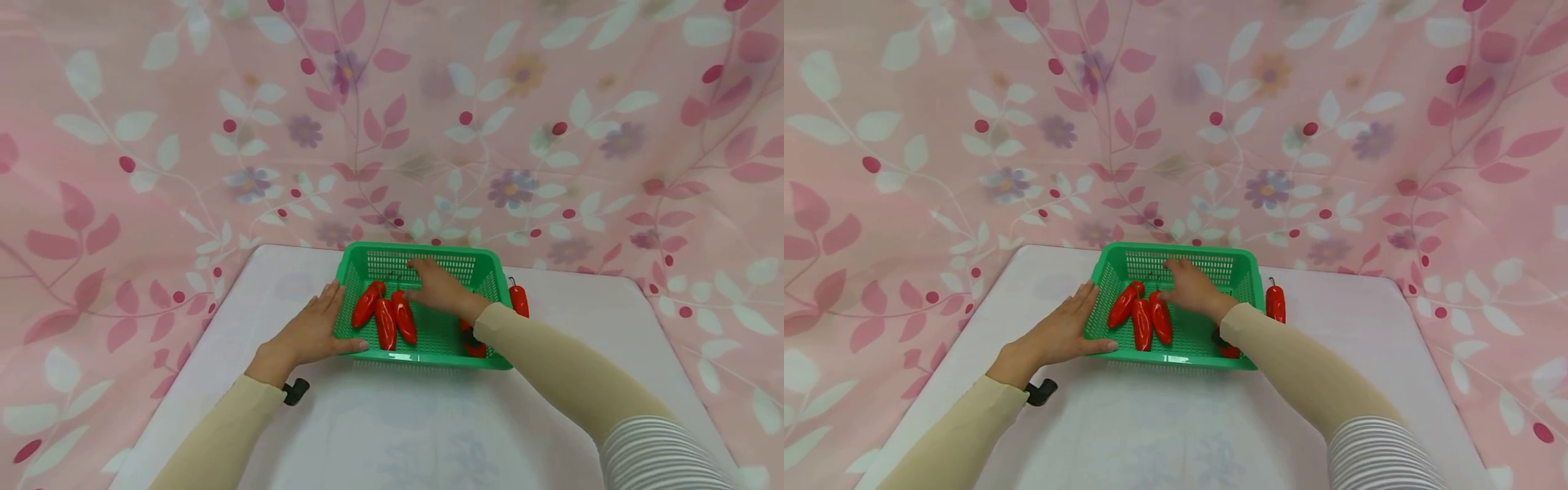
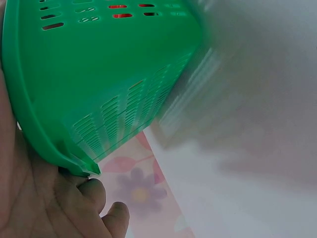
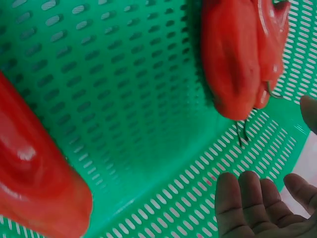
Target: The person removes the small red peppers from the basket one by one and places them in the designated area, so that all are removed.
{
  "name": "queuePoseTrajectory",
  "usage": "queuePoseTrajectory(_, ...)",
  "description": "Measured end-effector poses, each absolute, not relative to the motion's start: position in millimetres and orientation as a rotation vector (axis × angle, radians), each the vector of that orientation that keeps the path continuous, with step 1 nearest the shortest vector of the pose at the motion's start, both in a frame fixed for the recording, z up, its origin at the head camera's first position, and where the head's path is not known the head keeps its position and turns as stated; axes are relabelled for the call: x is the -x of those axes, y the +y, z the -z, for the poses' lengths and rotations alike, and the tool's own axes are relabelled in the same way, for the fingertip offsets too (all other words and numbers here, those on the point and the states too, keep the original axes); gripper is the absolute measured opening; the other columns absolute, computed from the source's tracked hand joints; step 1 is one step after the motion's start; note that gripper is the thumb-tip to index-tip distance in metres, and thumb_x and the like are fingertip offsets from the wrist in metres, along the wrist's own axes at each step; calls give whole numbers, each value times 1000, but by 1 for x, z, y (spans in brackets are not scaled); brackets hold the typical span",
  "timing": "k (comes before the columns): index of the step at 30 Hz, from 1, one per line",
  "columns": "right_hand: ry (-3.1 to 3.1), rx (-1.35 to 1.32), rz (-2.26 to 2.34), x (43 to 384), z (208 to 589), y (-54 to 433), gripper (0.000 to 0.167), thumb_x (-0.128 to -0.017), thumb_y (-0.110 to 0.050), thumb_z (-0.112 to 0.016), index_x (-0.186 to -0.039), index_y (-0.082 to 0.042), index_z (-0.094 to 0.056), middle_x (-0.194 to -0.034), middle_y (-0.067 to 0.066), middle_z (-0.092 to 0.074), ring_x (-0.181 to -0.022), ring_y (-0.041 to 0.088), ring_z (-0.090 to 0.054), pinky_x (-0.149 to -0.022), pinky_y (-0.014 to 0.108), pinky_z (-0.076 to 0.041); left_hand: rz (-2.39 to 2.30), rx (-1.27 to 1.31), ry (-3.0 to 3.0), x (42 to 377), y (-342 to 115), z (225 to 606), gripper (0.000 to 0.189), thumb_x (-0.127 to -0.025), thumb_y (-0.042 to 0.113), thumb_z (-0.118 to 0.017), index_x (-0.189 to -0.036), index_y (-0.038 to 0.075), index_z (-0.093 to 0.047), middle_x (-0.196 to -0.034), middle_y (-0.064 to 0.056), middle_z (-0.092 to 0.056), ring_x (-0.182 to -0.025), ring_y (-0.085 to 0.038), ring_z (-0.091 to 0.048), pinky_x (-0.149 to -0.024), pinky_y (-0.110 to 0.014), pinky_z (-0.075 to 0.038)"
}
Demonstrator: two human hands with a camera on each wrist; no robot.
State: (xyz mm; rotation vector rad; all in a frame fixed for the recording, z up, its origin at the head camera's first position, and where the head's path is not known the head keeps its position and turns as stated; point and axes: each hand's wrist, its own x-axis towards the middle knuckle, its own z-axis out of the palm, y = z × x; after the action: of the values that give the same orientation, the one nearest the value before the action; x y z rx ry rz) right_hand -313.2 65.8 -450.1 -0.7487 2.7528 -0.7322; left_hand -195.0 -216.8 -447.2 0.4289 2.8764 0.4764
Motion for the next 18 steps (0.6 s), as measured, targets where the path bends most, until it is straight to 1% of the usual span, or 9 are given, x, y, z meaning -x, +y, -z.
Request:
queuePoseTrajectory(3,2723,754,717,313,457,64,76,-94,-34,-79,-157,-8,-45,-153,22,-51,-137,38,-55,-113,54,-51,-468,-433,2880,195,-217,447,134,-80,88,-64,-168,0,-14,-178,-16,-5,-164,-38,-10,-132,-55,-17)
queuePoseTrajectory(5,2701,755,701,313,460,62,79,-93,-36,-81,-157,-8,-44,-153,21,-52,-134,37,-57,-111,54,-52,-464,-437,2882,194,-216,447,134,-80,87,-64,-168,0,-14,-178,-16,-5,-164,-38,-10,-132,-55,-17)
queuePoseTrajectory(9,2667,762,664,313,467,58,82,-93,-37,-82,-158,-7,-43,-156,21,-49,-139,38,-53,-114,54,-49,-468,-446,2886,193,-216,445,133,-81,87,-64,-168,-1,-14,-178,-17,-6,-164,-38,-11,-132,-55,-17)
queuePoseTrajectory(11,2655,771,653,313,470,57,82,-92,-36,-82,-158,-6,-43,-156,21,-50,-138,37,-53,-114,54,-50,-475,-449,2888,193,-216,445,133,-81,87,-64,-168,-1,-14,-178,-17,-7,-164,-38,-11,-132,-55,-17)
queuePoseTrajectory(15,2633,792,650,312,475,54,83,-91,-33,-84,-158,-6,-43,-152,20,-52,-131,35,-57,-113,51,-51,-481,-450,2890,193,-217,446,133,-81,87,-64,-168,-1,-14,-178,-17,-7,-164,-38,-12,-132,-55,-18)
queuePoseTrajectory(18,2631,801,638,312,478,53,84,-91,-33,-85,-158,-5,-42,-152,20,-52,-132,34,-57,-114,50,-50,-484,-451,2892,194,-217,447,133,-81,87,-64,-168,-1,-15,-178,-17,-7,-164,-38,-12,-132,-55,-18)
